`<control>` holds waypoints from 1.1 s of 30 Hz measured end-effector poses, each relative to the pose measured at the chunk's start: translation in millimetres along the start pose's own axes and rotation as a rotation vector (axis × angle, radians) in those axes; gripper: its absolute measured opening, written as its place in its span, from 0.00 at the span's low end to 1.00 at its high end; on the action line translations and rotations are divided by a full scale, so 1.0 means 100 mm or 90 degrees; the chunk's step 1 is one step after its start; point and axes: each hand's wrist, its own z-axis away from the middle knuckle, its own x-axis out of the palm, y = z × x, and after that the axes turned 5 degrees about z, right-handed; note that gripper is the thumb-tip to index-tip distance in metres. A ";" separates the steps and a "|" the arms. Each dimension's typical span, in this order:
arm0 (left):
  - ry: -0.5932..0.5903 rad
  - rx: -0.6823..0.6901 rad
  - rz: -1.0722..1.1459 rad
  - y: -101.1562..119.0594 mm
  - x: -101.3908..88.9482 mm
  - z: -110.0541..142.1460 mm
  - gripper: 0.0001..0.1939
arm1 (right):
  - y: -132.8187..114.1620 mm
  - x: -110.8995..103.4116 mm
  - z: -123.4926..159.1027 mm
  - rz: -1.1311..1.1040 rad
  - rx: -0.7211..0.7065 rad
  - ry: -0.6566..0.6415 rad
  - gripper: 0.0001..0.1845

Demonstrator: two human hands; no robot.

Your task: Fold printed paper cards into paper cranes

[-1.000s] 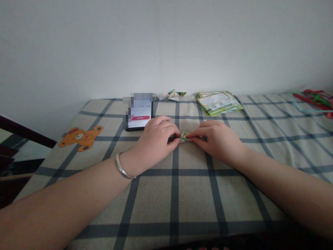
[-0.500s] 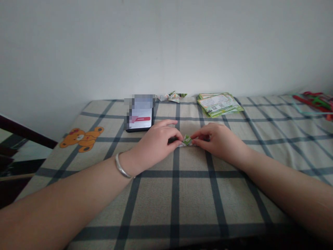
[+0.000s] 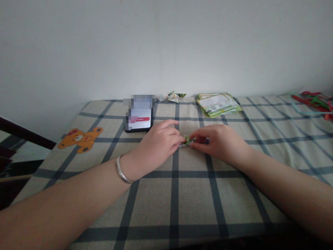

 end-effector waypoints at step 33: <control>-0.050 0.112 -0.083 -0.01 -0.12 0.05 0.10 | 0.06 0.07 -0.09 -0.232 0.113 -0.083 0.06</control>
